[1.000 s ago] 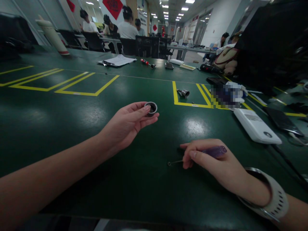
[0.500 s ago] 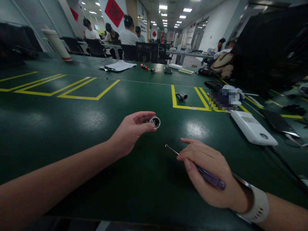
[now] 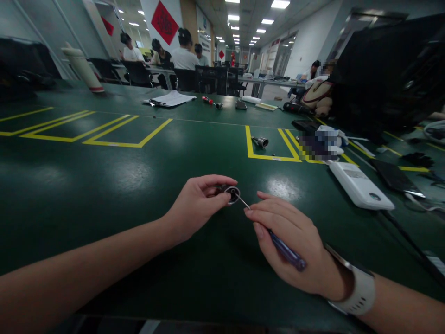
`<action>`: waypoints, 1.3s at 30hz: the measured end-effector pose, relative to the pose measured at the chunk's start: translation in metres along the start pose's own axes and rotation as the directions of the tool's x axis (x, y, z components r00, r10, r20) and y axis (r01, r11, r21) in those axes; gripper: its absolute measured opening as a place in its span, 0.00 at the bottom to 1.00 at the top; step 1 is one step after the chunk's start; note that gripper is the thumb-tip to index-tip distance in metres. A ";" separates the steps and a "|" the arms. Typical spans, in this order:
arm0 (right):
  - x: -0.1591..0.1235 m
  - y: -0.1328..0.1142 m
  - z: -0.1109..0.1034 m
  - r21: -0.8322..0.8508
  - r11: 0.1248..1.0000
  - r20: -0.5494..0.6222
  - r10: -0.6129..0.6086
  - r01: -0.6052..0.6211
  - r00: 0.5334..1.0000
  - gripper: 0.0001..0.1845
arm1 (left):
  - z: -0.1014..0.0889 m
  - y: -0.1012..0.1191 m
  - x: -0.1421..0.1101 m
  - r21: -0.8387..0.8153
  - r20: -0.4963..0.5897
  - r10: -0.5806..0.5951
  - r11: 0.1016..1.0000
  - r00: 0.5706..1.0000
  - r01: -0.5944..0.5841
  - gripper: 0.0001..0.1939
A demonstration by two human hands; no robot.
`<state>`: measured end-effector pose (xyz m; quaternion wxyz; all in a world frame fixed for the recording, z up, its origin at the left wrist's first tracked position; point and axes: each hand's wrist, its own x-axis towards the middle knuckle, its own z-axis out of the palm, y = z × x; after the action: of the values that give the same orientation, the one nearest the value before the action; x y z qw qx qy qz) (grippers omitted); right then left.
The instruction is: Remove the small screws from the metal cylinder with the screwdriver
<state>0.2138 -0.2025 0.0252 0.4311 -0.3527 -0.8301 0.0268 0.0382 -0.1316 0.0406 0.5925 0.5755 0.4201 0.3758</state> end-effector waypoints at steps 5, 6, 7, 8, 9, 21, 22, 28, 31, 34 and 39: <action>0.000 -0.002 0.001 -0.033 0.999 0.020 -0.023 0.023 1.000 0.16 | 0.001 0.000 -0.001 0.026 -0.014 0.014 1.000 1.000 -0.014 0.11; 0.001 -0.002 0.001 -0.038 0.999 0.025 -0.028 0.029 0.999 0.16 | 0.002 -0.001 -0.001 0.029 -0.017 0.017 0.999 1.000 -0.016 0.10; 0.001 -0.003 0.001 -0.041 0.999 0.029 -0.031 0.032 0.999 0.16 | 0.002 -0.001 -0.001 0.031 -0.021 0.018 0.999 1.000 -0.017 0.10; 0.001 -0.003 0.001 -0.042 0.999 0.034 -0.032 0.034 0.999 0.16 | 0.002 -0.001 -0.001 0.033 -0.026 0.016 0.999 1.000 -0.015 0.10; 0.001 -0.004 0.001 -0.041 0.999 0.037 -0.033 0.034 0.999 0.16 | 0.002 -0.001 -0.002 0.034 -0.031 0.012 0.999 0.999 -0.011 0.10; 0.001 -0.007 0.000 -0.072 0.995 0.029 -0.064 0.066 0.997 0.15 | 0.004 0.002 -0.002 -0.017 -0.053 -0.051 0.999 0.997 0.051 0.11; 0.001 -0.007 -0.001 -0.077 0.995 0.034 -0.066 0.069 0.997 0.15 | 0.004 0.002 -0.002 -0.016 -0.056 -0.055 0.998 0.997 0.054 0.11; -0.002 -0.008 0.000 -0.097 0.992 0.060 -0.070 0.075 0.996 0.14 | 0.004 0.001 -0.002 0.021 -0.054 -0.041 0.999 0.998 0.042 0.10; -0.006 -0.008 0.003 -0.095 0.993 0.076 -0.062 0.069 0.995 0.13 | 0.003 -0.002 -0.001 0.038 -0.036 -0.026 0.999 0.999 0.027 0.09; -0.004 -0.006 0.001 -0.082 0.995 0.069 -0.051 0.056 0.996 0.13 | 0.001 -0.006 0.003 0.055 -0.024 -0.016 0.998 1.000 0.017 0.10; 0.012 -0.006 -0.007 -0.109 0.979 0.076 -0.166 0.173 0.983 0.12 | -0.003 -0.010 0.014 0.074 -0.083 0.025 0.997 0.996 -0.018 0.10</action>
<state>0.2105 -0.2015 0.0400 0.3828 -0.3038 -0.8712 -0.0461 0.0399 -0.1182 0.0295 0.5487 0.5849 0.4520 0.3904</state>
